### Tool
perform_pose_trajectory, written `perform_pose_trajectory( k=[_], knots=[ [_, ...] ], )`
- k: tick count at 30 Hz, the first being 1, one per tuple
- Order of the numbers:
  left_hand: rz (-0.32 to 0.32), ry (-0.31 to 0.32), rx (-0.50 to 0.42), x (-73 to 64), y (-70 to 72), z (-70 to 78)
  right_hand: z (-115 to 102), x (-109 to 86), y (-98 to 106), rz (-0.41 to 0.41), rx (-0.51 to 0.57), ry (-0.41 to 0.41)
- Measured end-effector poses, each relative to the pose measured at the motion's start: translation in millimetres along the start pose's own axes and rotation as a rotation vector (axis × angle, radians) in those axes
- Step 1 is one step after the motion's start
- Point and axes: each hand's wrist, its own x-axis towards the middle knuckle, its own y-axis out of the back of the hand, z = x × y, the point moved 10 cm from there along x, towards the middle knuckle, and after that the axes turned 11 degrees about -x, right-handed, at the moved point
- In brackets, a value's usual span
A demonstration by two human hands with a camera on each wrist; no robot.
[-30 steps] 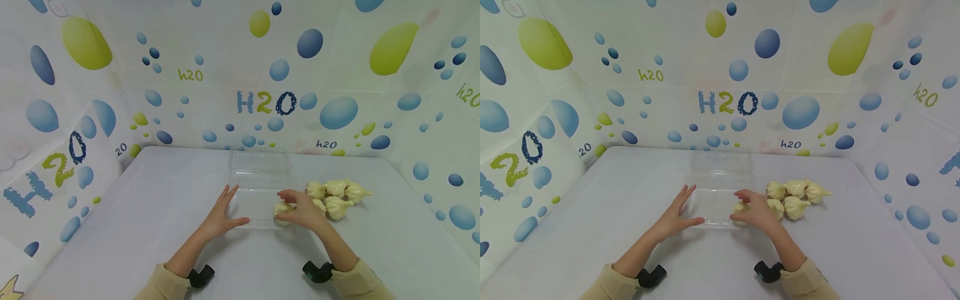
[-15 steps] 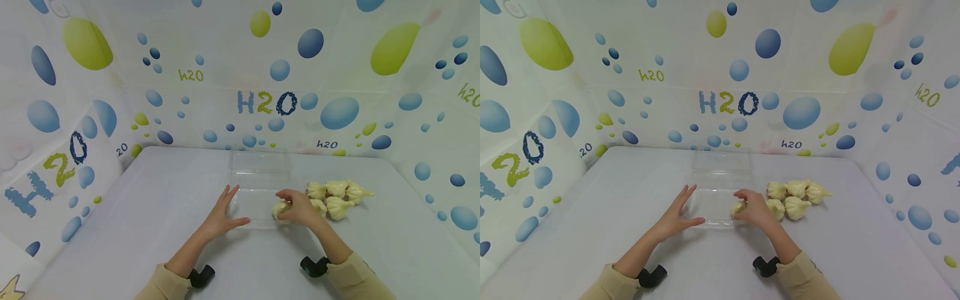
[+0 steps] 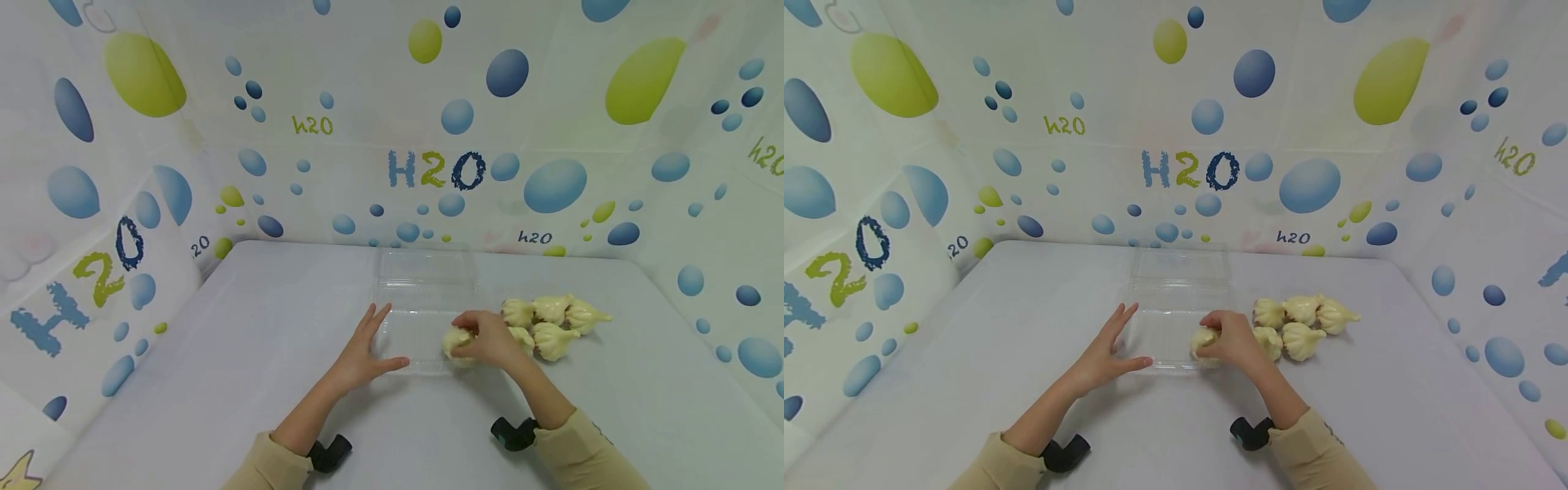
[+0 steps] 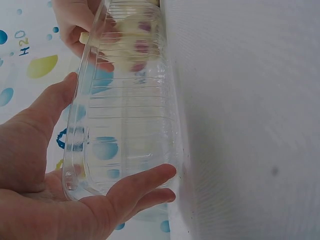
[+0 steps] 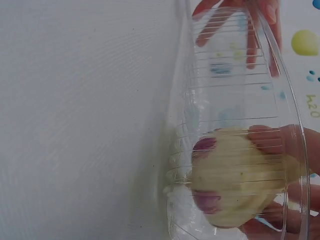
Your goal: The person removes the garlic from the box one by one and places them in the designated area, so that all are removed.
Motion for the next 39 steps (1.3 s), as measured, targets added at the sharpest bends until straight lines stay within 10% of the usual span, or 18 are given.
perform_pose_trajectory(
  k=[39],
  knots=[
    [0.000, -0.003, -0.007, -0.5, 0.2, 3.9, 12.1, -18.7, 49.9, 0.271, 0.287, -0.047]
  ],
)
